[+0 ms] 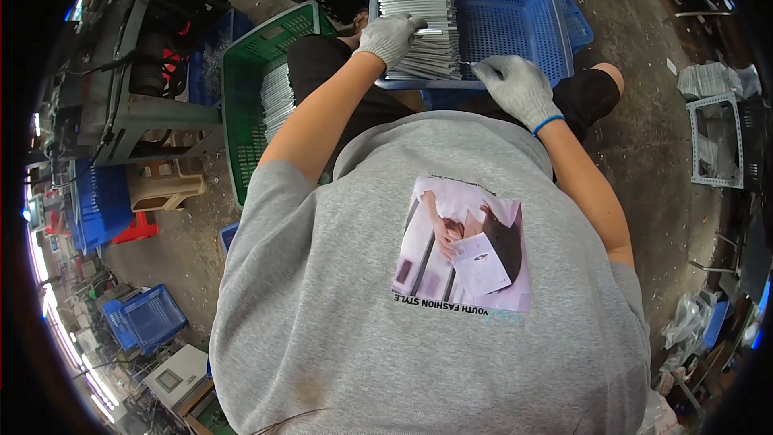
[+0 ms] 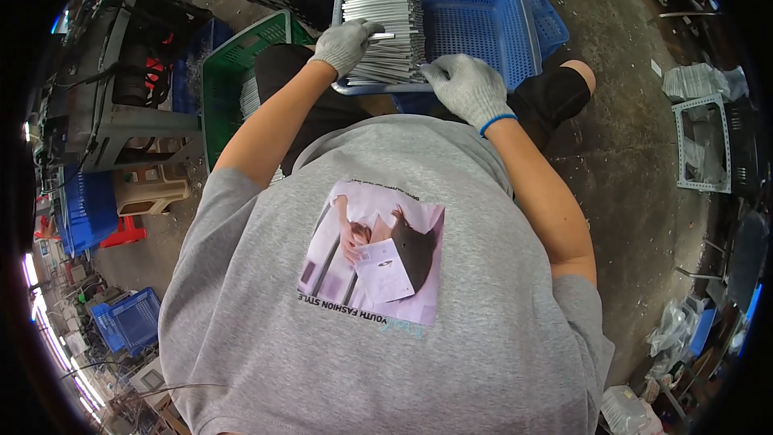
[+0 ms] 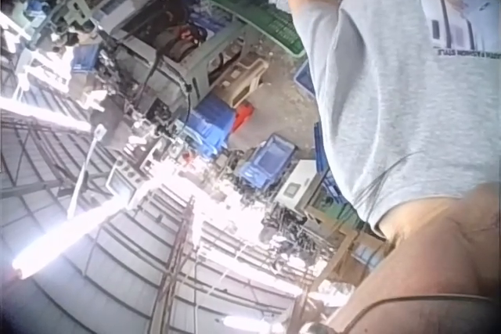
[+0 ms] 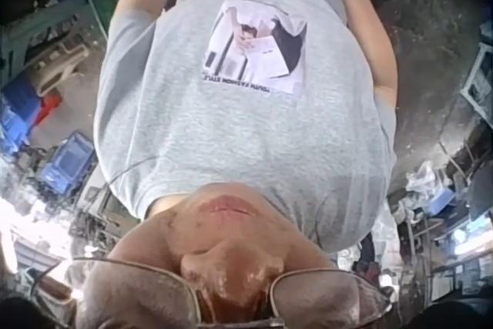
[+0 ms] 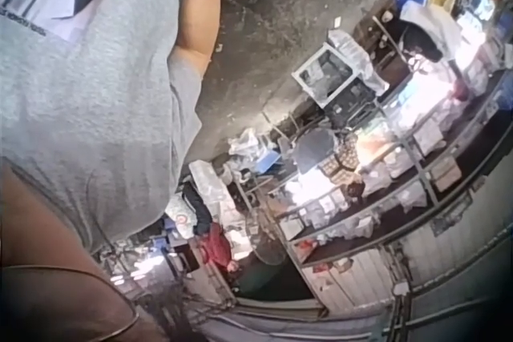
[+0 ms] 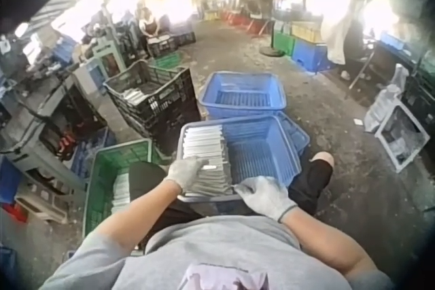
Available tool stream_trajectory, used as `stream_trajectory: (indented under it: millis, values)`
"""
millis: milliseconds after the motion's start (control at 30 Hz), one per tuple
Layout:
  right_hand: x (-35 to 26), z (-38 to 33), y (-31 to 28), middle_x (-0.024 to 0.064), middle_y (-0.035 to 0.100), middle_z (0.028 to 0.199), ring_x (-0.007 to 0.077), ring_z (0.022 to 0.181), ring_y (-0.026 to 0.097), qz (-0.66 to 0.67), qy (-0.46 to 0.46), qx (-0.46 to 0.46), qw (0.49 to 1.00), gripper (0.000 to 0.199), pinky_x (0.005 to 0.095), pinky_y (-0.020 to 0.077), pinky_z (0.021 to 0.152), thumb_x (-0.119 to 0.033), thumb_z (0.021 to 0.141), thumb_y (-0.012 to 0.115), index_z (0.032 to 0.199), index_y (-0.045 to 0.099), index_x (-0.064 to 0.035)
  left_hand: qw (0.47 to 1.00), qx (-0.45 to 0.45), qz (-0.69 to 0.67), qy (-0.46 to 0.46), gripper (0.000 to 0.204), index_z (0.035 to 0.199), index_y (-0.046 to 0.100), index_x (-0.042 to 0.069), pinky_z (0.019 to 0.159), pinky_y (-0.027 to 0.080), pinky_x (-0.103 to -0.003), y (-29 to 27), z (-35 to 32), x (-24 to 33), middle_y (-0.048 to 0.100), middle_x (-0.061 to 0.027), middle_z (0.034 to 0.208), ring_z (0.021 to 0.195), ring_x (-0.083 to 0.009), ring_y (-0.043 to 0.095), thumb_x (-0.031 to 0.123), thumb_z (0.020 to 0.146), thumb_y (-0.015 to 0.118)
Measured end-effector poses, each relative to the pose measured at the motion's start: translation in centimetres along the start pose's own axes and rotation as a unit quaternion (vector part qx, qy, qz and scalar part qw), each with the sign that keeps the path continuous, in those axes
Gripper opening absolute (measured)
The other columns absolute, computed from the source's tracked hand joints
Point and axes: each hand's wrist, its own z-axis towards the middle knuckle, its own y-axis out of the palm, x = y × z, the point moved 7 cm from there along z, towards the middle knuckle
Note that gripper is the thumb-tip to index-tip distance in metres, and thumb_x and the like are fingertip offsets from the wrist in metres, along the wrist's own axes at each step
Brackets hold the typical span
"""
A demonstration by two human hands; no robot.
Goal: Sorting and organizing metal heat sinks from one crate into another while on a factory floor.
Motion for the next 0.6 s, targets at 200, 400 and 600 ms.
stream_trajectory:
  millis: [200, 400, 600]
  values:
    - [-1.4, -0.9, -1.6, 0.0059, 0.079, 0.09, 0.0287, 0.076, 0.073, -0.014, -0.028, 0.026, 0.999, 0.037, 0.0374, 0.0556, 0.068, -0.043, 0.098, 0.059, 0.103, 0.079, -0.0125, 0.981, -0.127, -0.137, -0.048, 0.022, 0.117, 0.07, 0.012, 0.069, 0.055, -0.035, -3.8, -3.6, 0.5, 0.075, -0.0036, 0.089, 0.074, -0.0229, 0.068, 0.023, 0.103, 0.056]
    - [-4.0, -2.2, -3.1, 0.0042, 0.077, 0.081, 0.0261, 0.068, 0.072, -0.046, -0.089, 0.059, 0.993, 0.034, 0.0367, 0.0556, 0.062, -0.042, 0.099, 0.057, 0.094, 0.079, -0.0157, 0.952, -0.059, -0.296, 0.042, 0.017, 0.111, 0.07, 0.008, 0.066, 0.052, -0.032, -5.6, -5.9, 1.1, 0.073, 0.0, 0.086, 0.068, -0.0173, 0.062, 0.015, 0.102, 0.058]
    - [-5.5, -2.9, -3.4, 0.0055, 0.076, 0.078, 0.026, 0.062, 0.068, -0.081, -0.149, 0.067, 0.983, 0.028, 0.0362, 0.0518, 0.057, -0.035, 0.098, 0.061, 0.094, 0.078, -0.013, 0.939, -0.027, -0.335, 0.073, 0.013, 0.104, 0.071, 0.006, 0.066, 0.05, -0.032, -7.6, -6.5, 2.3, 0.072, 0.0, 0.085, 0.069, -0.0173, 0.061, 0.008, 0.095, 0.062]
